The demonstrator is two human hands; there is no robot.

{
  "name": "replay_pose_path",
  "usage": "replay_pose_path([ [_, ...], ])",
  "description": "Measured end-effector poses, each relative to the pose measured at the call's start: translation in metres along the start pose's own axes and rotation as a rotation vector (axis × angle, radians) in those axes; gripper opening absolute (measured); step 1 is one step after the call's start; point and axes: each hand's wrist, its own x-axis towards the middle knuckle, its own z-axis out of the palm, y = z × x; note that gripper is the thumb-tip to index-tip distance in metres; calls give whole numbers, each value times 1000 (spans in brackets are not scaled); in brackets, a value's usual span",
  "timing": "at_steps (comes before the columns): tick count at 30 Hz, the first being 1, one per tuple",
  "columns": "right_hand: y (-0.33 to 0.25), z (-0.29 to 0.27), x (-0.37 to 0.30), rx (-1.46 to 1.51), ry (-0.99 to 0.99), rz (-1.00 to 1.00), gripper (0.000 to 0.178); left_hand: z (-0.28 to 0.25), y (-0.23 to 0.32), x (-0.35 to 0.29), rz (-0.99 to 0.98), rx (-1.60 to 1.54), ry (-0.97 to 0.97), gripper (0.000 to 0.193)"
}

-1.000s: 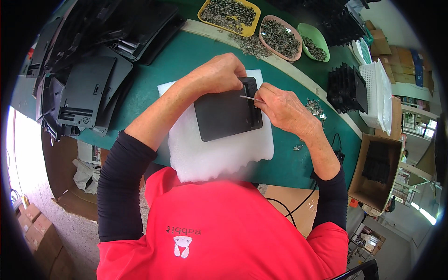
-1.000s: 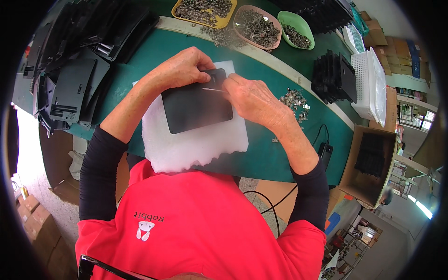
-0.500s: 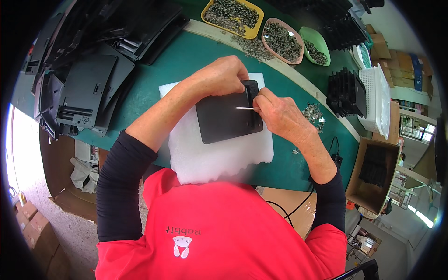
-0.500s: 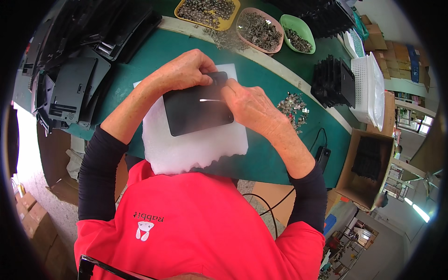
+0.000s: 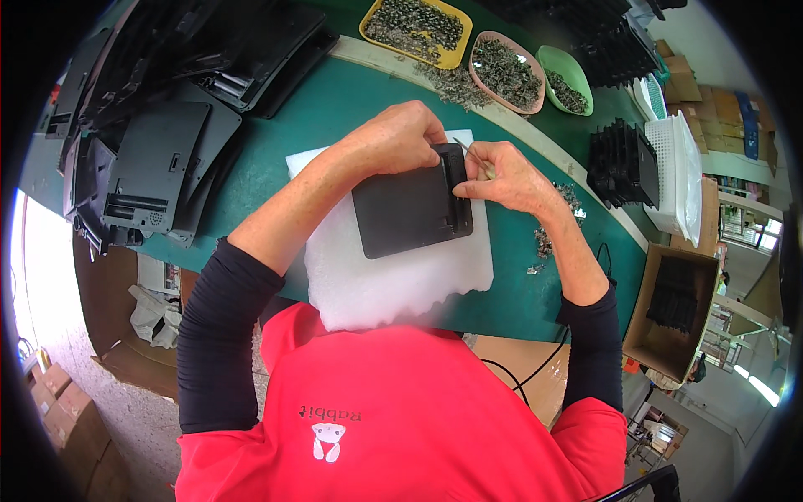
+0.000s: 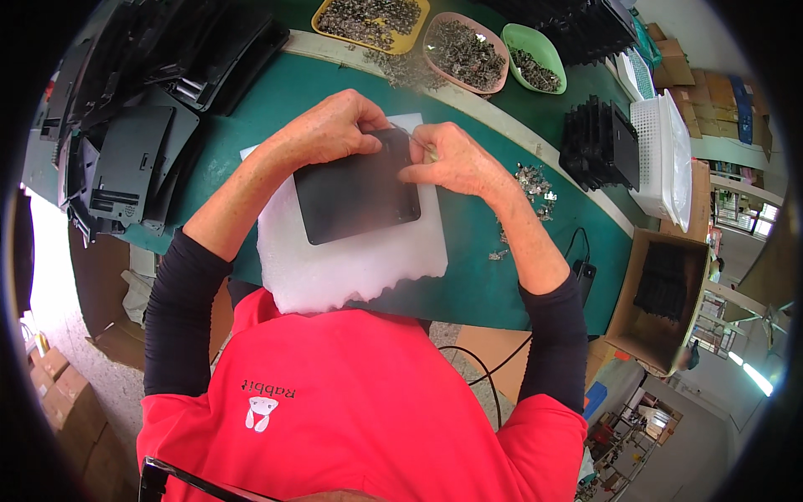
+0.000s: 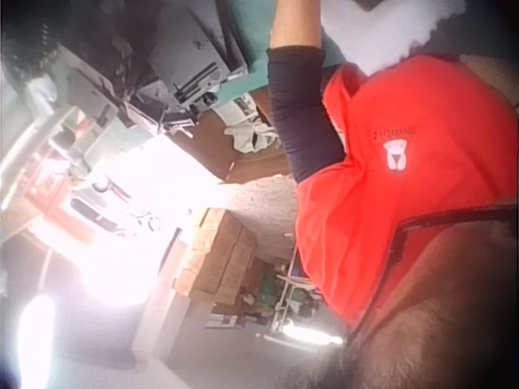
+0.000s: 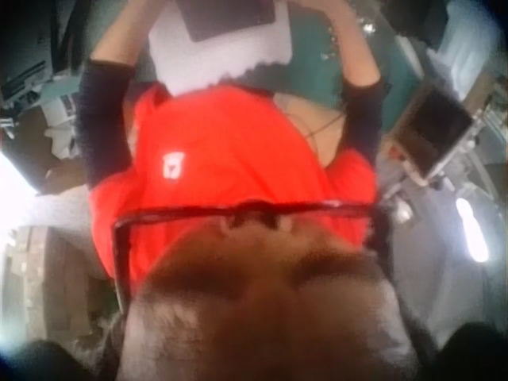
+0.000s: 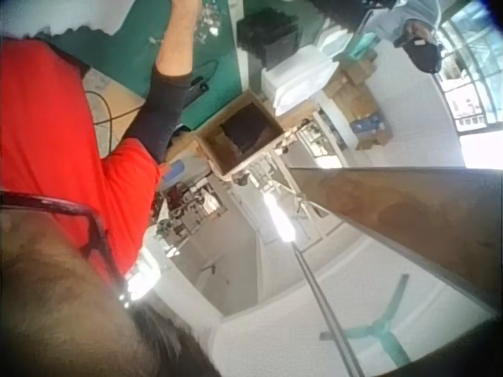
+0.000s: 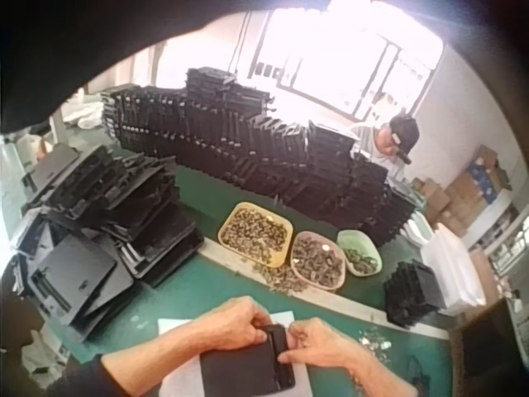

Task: The person uses a small screwdriver to tighten screws on the back of a black electronic device. They repeatedly pick up the device, secure fasteners, and place it back on the workbench. The person handles multiple similar units in a repetitive assembly or finishing process.

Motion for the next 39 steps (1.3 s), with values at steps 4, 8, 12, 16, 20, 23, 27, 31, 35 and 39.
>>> replay_pose_path([
  [4,-54,-35,21,66,-188,356,22,-1,-3,-3,-8,-12,14,30],
  [8,-27,-31,76,-228,317,161,23,-1,-3,-2,18,-16,-4,29],
  [12,-25,-26,121,-570,412,149,27,-2,-4,-4,24,-15,-12,34],
  [16,-23,-20,134,-570,310,223,28,-1,-2,-6,15,-47,1,30],
  [20,-20,-21,137,-441,333,274,26,-2,-5,-7,20,-64,12,27],
  [23,-12,-26,139,-433,333,201,24,-1,-2,-7,24,-64,26,26],
  [27,-5,-35,144,-300,310,274,20,-2,-1,-7,22,-68,10,27],
  [31,2,-37,157,105,283,490,18,-3,-8,-5,58,-44,6,33],
  [35,7,-39,160,137,337,484,22,-1,-7,-5,61,-26,23,33],
  [39,7,-34,147,209,456,371,22,-3,0,-8,9,-28,6,31],
])
